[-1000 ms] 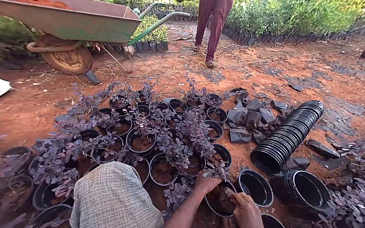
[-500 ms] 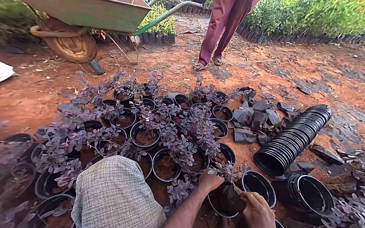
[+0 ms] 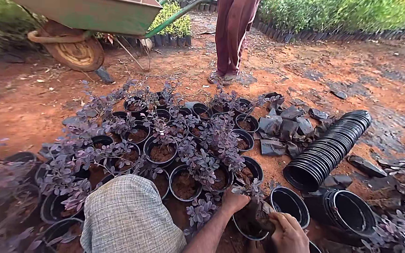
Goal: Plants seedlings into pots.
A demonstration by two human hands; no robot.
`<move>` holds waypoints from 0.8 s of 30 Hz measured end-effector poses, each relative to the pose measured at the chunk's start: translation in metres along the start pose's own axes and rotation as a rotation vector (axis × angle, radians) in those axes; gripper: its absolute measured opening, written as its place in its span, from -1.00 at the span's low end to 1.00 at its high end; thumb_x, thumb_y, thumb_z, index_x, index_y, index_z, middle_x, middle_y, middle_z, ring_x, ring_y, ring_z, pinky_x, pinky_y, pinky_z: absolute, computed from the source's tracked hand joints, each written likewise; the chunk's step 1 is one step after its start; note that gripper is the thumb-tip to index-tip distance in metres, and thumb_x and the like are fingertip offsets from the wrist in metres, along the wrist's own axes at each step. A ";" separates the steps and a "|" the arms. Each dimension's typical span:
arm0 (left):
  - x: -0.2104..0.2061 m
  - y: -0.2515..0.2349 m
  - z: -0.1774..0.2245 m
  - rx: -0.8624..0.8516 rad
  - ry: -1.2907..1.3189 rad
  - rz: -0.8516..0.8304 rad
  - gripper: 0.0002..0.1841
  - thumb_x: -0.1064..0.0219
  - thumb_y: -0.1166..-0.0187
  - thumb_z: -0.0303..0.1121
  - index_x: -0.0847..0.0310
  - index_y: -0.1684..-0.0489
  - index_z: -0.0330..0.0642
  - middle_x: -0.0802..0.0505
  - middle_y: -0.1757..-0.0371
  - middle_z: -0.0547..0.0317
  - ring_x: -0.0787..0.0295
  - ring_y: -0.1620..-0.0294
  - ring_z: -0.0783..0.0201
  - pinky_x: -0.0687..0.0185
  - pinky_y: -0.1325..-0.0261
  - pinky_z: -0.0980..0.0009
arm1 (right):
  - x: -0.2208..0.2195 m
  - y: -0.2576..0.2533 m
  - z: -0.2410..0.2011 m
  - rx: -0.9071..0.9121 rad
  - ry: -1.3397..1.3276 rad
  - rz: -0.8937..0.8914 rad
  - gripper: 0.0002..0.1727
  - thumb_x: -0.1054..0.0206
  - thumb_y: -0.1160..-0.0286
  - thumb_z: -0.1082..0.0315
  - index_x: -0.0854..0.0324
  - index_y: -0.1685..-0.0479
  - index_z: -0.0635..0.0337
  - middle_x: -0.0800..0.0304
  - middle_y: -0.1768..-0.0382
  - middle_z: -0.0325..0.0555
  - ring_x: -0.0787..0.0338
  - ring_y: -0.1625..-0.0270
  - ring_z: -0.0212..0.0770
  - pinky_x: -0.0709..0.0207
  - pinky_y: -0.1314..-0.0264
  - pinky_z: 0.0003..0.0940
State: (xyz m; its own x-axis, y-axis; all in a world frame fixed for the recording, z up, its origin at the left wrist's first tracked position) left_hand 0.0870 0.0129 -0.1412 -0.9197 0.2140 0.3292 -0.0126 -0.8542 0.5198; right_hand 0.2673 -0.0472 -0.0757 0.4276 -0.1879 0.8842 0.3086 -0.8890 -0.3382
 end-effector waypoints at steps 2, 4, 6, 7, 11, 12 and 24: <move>-0.001 0.002 -0.001 0.001 -0.008 -0.007 -0.45 -0.40 -0.46 -0.03 -0.67 -0.38 -0.11 -0.73 -0.44 -0.07 -0.59 -0.53 0.00 -0.44 -0.57 -0.10 | -0.013 0.004 0.003 -0.041 -0.015 -0.083 -0.83 -0.39 -0.23 0.64 -0.86 0.30 0.29 -0.87 0.24 0.18 -0.89 0.06 0.23 -0.73 -0.01 0.15; 0.003 0.001 0.004 -0.003 0.009 0.001 -0.49 -0.41 -0.46 -0.05 -0.70 -0.33 -0.12 -0.75 -0.40 -0.08 -0.62 -0.48 0.00 -0.46 -0.54 -0.10 | -0.013 -0.002 0.000 -0.033 -0.037 -0.027 -0.82 -0.37 -0.26 0.62 -0.87 0.29 0.26 -0.89 0.23 0.12 -0.90 0.06 0.16 -0.75 -0.03 0.08; 0.004 0.003 0.002 0.015 0.001 0.005 -0.51 -0.41 -0.46 -0.06 -0.71 -0.30 -0.13 -0.77 -0.36 -0.07 -0.64 -0.46 0.00 -0.48 -0.51 -0.10 | -0.015 -0.005 -0.002 0.016 -0.028 -0.002 -0.80 -0.35 -0.22 0.62 -0.87 0.31 0.24 -0.89 0.25 0.09 -0.90 0.08 0.14 -0.75 -0.01 0.02; 0.002 0.004 0.001 0.024 -0.024 -0.006 -0.51 -0.41 -0.46 -0.07 -0.71 -0.29 -0.13 -0.78 -0.34 -0.07 -0.66 -0.43 0.00 -0.49 -0.49 -0.11 | -0.019 -0.003 0.000 0.014 -0.022 -0.018 -0.80 -0.36 -0.16 0.63 -0.86 0.34 0.25 -0.89 0.27 0.09 -0.90 0.11 0.15 -0.75 0.02 0.04; 0.008 0.007 0.011 -0.014 -0.099 -0.041 -0.51 -0.38 -0.55 -0.09 -0.68 -0.34 -0.22 -0.74 -0.39 -0.17 -0.61 -0.49 -0.08 -0.42 -0.55 -0.12 | -0.007 -0.004 -0.002 -0.008 -0.034 0.015 -0.81 -0.33 -0.21 0.60 -0.86 0.31 0.26 -0.89 0.25 0.11 -0.90 0.10 0.16 -0.74 0.01 0.05; 0.007 0.008 0.008 -0.013 -0.104 -0.031 -0.50 -0.37 -0.53 -0.07 -0.68 -0.34 -0.19 -0.74 -0.41 -0.14 -0.59 -0.51 -0.05 -0.42 -0.57 -0.11 | -0.009 -0.003 -0.002 -0.006 -0.021 -0.002 -0.82 -0.33 -0.20 0.58 -0.85 0.33 0.25 -0.88 0.27 0.11 -0.89 0.13 0.16 -0.74 0.05 0.05; 0.001 0.006 0.002 -0.032 -0.121 -0.020 -0.51 -0.35 -0.54 -0.03 -0.71 -0.33 -0.14 -0.75 -0.40 -0.09 -0.60 -0.52 -0.01 -0.42 -0.58 -0.10 | 0.002 0.000 0.001 -0.049 -0.057 -0.019 -0.82 -0.36 -0.22 0.57 -0.88 0.30 0.23 -0.89 0.25 0.08 -0.90 0.13 0.13 -0.74 0.06 0.09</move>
State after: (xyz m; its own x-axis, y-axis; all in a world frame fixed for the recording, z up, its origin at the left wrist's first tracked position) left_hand 0.0869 0.0094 -0.1361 -0.8651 0.2852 0.4125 -0.0449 -0.8633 0.5027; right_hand 0.2686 -0.0473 -0.0744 0.4705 -0.1482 0.8699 0.2756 -0.9118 -0.3045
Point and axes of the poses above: each hand's wrist, its own y-axis away from the middle knuckle, its own x-axis out of the back of the hand, z = x × y, the point moved 1 cm from there along -y, towards the middle knuckle
